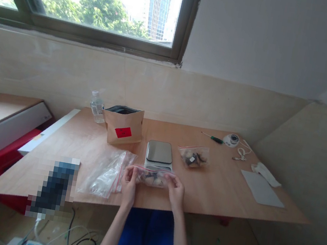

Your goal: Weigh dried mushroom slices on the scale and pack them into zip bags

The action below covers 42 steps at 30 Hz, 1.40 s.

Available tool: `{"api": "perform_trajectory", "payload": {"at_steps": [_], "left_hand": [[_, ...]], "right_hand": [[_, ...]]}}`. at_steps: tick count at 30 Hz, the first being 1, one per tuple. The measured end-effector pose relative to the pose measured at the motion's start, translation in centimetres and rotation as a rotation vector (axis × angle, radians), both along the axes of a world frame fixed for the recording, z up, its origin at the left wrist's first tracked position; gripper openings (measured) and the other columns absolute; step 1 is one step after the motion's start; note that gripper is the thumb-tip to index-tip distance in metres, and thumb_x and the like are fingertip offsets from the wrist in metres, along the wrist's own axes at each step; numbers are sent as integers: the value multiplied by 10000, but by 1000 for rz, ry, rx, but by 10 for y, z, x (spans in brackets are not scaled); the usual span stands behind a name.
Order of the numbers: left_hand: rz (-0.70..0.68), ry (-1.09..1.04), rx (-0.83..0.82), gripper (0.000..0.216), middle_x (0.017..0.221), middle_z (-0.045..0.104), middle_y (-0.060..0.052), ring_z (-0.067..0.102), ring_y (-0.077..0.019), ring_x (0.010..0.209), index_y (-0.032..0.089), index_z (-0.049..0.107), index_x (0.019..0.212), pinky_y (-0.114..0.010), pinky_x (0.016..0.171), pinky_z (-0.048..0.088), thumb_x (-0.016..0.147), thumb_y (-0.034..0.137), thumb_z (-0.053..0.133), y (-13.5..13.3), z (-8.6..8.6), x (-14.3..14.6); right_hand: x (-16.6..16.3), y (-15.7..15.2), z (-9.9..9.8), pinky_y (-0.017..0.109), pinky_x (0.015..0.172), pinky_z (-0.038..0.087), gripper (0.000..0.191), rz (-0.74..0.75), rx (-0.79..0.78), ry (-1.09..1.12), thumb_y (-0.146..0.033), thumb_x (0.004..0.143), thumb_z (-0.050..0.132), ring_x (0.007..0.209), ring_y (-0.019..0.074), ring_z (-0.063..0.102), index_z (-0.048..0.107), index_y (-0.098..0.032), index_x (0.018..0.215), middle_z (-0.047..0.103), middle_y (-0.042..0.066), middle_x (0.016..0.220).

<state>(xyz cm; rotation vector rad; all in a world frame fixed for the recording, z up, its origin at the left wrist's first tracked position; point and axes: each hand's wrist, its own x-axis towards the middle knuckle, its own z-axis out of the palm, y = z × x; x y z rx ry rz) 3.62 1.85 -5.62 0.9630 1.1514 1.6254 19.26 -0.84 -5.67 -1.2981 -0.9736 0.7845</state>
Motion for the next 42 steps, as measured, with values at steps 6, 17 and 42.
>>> {"api": "perform_trajectory", "payload": {"at_steps": [6, 17, 42], "left_hand": [[-8, 71, 8, 297, 832, 658, -49, 621, -163, 778, 154, 634, 903, -281, 734, 491, 783, 422, 593, 0, -3, -4], [20, 203, -19, 306, 955, 688, -69, 626, -207, 906, 174, 684, 910, -333, 835, 476, 768, 431, 597, -7, -1, -8], [-36, 625, 218, 164, 819, 678, -42, 631, -190, 775, 216, 664, 832, -291, 717, 486, 799, 350, 575, -11, 23, -34]], "right_hand": [[0, 1, -4, 378, 751, 538, 423, -141, 24, 34, -561, 790, 530, 815, 263, 687, 630, -159, 876, 727, 114, 819], [9, -5, 8, 376, 830, 505, 318, -117, 67, -67, -455, 815, 552, 866, 233, 665, 642, -157, 881, 714, 102, 893], [25, -15, 24, 370, 812, 421, 224, -252, 146, -616, -340, 879, 466, 871, 231, 583, 637, -199, 848, 657, 78, 887]]}}
